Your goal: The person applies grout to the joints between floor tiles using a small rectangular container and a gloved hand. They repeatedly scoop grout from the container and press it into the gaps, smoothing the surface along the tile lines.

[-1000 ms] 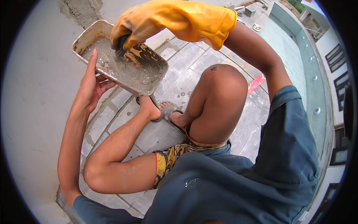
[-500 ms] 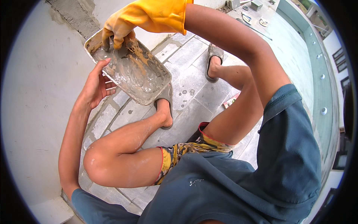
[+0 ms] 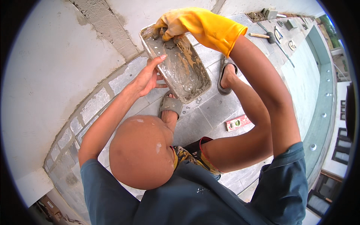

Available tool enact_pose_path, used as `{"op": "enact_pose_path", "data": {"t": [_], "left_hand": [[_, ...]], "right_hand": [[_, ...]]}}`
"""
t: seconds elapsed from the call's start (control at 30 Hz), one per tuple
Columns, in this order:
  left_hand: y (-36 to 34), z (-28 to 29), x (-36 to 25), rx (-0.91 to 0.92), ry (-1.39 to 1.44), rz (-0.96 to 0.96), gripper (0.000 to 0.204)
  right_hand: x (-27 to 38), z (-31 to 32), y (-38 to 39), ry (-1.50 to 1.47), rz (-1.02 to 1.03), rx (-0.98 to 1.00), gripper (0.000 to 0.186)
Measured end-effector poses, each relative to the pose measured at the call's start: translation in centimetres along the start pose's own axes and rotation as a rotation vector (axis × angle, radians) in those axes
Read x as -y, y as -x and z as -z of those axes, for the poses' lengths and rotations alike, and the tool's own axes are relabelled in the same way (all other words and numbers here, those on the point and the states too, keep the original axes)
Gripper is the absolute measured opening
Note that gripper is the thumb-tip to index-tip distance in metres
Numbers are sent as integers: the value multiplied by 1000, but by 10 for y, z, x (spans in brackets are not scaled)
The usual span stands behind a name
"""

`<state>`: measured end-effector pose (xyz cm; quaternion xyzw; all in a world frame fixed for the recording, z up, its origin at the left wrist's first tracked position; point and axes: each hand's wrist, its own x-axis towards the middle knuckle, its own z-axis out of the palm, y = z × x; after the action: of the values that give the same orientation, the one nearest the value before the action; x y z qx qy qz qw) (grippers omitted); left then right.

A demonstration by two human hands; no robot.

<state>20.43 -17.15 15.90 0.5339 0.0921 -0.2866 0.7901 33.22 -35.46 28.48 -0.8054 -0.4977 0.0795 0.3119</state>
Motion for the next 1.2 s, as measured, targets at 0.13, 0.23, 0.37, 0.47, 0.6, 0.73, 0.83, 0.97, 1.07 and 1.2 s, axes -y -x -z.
{"op": "enact_pose_path", "data": {"t": [0.13,0.23,0.37,0.47,0.6,0.73,0.83,0.97,1.07,1.2], "left_hand": [[-40,17,34,207,191,-69,74],[-57,29,61,253,276,-209,75],[-110,21,72,433,296,-300,80],[-120,19,93,448,263,-278,81],[-109,24,91,340,143,-235,72],[-119,24,84,300,67,-299,72],[-116,14,85,218,57,-394,71],[-98,32,82,74,17,-484,69],[-102,16,73,-13,31,-440,67],[-102,16,82,-130,19,-472,65]], "right_hand": [[48,-8,0,384,33,-68,37],[38,-42,-10,589,-145,47,37],[27,-45,14,242,-226,-154,29],[10,-47,35,243,-423,-90,31],[-7,-43,49,411,-428,141,32],[-38,-44,62,458,-484,239,34],[-59,-58,88,400,-552,86,42],[-56,-82,83,285,-591,-121,45],[-71,-65,87,-57,-667,-120,41],[-94,-81,89,-351,-663,-199,45]]}}
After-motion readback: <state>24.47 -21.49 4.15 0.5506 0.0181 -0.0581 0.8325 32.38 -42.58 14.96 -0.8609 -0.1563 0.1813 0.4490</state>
